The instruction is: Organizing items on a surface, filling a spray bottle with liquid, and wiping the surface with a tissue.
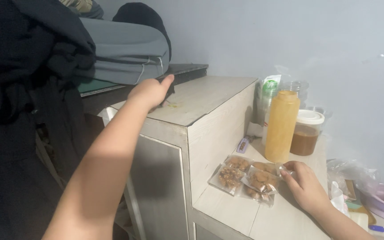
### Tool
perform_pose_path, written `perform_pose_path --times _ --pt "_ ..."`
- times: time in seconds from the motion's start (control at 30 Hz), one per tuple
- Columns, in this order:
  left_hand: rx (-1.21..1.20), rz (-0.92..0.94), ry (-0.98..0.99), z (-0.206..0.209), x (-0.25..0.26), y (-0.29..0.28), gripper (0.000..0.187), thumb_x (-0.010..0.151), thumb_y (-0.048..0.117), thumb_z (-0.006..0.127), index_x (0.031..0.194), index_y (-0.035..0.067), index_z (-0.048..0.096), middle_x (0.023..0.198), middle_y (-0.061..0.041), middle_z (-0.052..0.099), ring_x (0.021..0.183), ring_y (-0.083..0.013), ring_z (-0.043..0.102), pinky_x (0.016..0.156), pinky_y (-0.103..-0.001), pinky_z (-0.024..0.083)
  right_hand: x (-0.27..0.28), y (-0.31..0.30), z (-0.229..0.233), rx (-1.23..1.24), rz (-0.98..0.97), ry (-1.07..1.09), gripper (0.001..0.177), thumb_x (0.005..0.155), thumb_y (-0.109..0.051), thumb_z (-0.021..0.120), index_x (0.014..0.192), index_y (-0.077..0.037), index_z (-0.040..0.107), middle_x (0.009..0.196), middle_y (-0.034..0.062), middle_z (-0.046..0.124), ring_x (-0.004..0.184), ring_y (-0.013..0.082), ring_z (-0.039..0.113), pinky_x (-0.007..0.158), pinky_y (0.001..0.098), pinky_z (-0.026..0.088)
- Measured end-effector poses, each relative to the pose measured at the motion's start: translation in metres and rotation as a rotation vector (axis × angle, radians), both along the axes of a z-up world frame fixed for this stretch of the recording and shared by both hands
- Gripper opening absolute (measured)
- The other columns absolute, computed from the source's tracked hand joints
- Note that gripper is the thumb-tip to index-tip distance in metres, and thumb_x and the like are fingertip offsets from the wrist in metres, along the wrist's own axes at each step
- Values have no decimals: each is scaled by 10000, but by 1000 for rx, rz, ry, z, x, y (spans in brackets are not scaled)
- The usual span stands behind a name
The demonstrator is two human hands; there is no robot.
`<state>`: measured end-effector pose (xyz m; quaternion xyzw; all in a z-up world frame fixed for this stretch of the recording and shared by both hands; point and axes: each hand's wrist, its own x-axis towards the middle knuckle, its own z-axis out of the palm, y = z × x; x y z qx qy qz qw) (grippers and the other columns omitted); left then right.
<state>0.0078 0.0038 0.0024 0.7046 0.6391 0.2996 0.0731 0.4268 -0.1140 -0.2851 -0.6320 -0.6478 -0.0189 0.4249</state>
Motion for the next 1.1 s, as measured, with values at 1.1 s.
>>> perform_pose_path --times 1.1 --pt "27 -19 -168 8 -3 11 847 965 730 317 749 13 713 659 -155 664 569 -306 652 659 -446 529 25 26 -22 -42 -30 -33 436 927 -405 548 1200 -76 634 1218 123 679 1224 276 606 1048 380 468"
